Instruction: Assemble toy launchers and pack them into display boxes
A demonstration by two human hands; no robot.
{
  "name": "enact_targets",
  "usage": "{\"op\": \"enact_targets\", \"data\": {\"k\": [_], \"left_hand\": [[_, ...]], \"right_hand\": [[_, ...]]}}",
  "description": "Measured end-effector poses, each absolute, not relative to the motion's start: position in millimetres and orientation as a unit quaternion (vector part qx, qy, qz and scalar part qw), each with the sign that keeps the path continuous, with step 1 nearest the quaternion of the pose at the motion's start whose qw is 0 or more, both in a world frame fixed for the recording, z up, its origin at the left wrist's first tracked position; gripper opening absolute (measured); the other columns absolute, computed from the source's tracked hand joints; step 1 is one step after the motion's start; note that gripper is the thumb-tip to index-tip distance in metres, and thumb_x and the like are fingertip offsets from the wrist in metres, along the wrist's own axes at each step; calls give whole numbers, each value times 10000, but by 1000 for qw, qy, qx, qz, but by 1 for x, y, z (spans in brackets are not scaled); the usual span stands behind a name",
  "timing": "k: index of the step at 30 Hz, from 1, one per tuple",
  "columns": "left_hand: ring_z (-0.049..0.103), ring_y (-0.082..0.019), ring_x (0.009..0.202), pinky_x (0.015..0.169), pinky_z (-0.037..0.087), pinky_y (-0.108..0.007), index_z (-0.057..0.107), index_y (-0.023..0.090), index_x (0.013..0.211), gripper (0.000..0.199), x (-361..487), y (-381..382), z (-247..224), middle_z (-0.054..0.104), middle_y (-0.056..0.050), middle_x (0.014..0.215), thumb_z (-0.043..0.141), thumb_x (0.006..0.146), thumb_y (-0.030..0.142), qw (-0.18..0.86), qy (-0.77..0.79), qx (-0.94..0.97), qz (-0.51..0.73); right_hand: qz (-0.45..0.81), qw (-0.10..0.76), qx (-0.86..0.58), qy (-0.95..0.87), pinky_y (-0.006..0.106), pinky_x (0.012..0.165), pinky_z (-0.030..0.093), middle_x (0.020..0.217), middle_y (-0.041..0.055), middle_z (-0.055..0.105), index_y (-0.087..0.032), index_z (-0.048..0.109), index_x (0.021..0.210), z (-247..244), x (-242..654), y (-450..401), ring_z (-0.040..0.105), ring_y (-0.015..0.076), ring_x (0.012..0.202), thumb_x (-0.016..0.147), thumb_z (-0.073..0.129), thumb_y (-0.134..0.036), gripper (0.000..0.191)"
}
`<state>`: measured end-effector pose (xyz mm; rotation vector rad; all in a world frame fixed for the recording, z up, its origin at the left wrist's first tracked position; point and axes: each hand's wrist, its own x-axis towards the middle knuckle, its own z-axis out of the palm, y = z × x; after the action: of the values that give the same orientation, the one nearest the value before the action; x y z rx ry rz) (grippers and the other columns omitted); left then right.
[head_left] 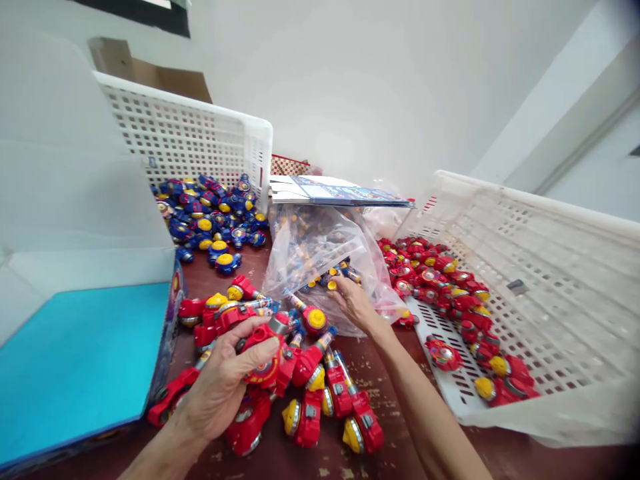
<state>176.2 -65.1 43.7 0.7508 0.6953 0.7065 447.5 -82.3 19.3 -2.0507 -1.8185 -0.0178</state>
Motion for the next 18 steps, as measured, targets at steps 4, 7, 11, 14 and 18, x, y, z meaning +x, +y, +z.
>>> {"op": "enact_targets", "data": {"k": [4, 7, 11, 14, 18], "left_hand": [[615, -113, 641, 647, 486, -231, 590, 183, 1028, 466, 175, -69, 43, 671, 7, 752, 812, 623, 241, 807, 301, 412, 296], [616, -145, 663, 655, 468, -263, 613, 172, 969, 422, 176, -70, 42, 679, -15, 762, 808, 604, 253, 793, 291, 464, 267], [557, -131, 608, 601, 406, -242, 661, 149, 897, 375, 174, -67, 41, 661, -17, 701, 806, 576, 278, 770, 261, 546, 205], [502, -118, 574, 553, 350, -221, 681, 143, 852, 370, 169, -62, 44, 620, 4, 634, 807, 547, 311, 739, 260, 600, 163], [457, -106, 545, 528, 324, -212, 684, 155, 842, 322, 165, -59, 53, 580, 27, 607, 774, 571, 305, 671, 262, 683, 122]], "right_hand": [[86, 294, -634, -710, 281, 804, 461, 1004, 41, 605, -229, 573, 1167, 37, 400, -127, 576, 162, 915, 919, 537, -345, 276], [154, 373, -575, -712, 282, 756, 450, 965, 40, 619, -224, 591, 1140, 45, 373, -152, 584, 169, 865, 880, 589, -400, 314], [166, 363, -575, -714, 270, 722, 434, 936, 39, 643, -202, 587, 1050, 51, 361, -168, 585, 163, 813, 846, 639, -374, 271], [163, 344, -570, -729, 259, 696, 420, 891, 37, 636, -191, 593, 1024, 55, 358, -175, 574, 160, 789, 831, 660, -363, 268], [163, 319, -577, -735, 256, 646, 391, 857, 42, 606, -170, 601, 1048, 57, 351, -181, 540, 157, 746, 853, 626, -346, 264]]}}
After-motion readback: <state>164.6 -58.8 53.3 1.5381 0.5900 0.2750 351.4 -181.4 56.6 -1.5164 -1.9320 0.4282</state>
